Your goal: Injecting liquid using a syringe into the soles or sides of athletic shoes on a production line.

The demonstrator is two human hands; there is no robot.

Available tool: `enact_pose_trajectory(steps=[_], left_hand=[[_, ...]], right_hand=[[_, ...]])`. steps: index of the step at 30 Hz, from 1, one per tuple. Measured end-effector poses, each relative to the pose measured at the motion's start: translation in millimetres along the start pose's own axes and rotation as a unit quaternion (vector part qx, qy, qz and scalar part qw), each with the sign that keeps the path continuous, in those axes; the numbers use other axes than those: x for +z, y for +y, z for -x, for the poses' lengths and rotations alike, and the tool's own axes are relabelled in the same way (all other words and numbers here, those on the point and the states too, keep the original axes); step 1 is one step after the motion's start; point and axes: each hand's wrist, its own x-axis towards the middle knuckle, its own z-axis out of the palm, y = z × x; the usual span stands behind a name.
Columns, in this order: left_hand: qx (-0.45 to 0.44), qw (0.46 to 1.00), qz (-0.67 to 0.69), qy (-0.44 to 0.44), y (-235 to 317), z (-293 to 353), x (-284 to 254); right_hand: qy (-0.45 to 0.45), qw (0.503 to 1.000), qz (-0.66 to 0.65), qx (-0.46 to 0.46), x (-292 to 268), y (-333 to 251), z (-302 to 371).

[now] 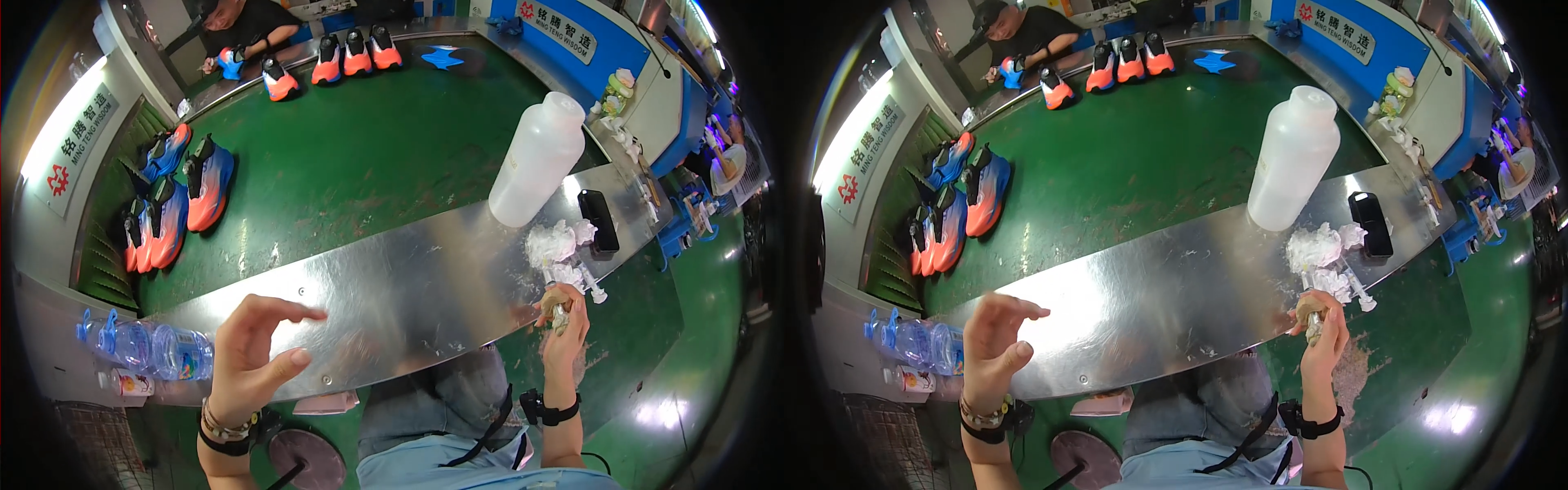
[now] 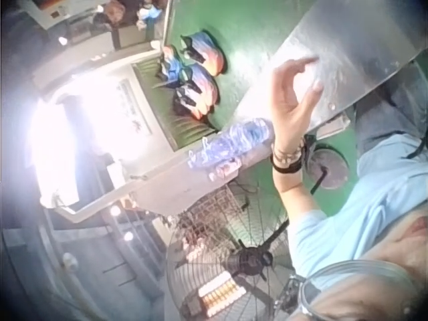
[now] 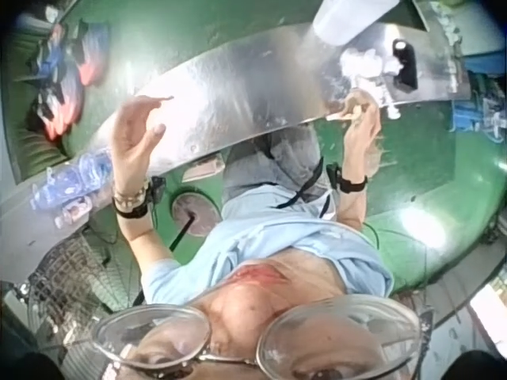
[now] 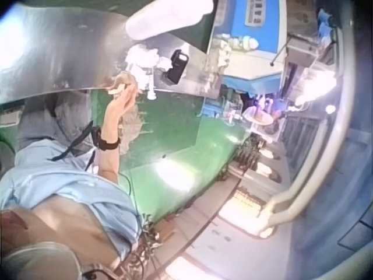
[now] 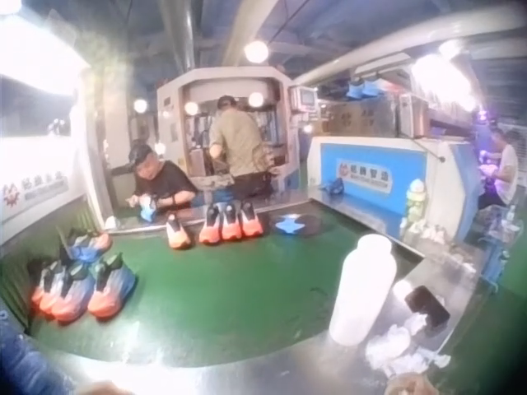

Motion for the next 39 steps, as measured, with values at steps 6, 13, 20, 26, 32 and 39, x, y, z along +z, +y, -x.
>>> enact_pose_trajectory(steps=[6,13,20,26,32,39], left_hand=[[0.31,0.941,0.044,-0.125,20,-66,39],[0.258,0.941,0.03,-0.218,33,-59,52],[-0.019,0.946,-0.306,-0.108,-59,13,13],[-0.079,0.839,-0.538,0.002,-118,79,-24],[-0.059,0.788,-0.613,0.015,-127,78,-21],[-0.054,0.807,-0.584,0.074,-133,80,-20]], right_hand=[[0.054,0.998,0.03,0.026,-1,-1,-4],[0.036,0.998,0.033,0.04,1,-6,0],[0.043,0.997,0.059,0.033,1,-11,4],[-0.023,0.999,0.041,-0.016,7,-6,0],[0.008,0.999,0.042,0.0,16,12,-5],[0.008,0.999,0.017,-0.041,26,18,2]])
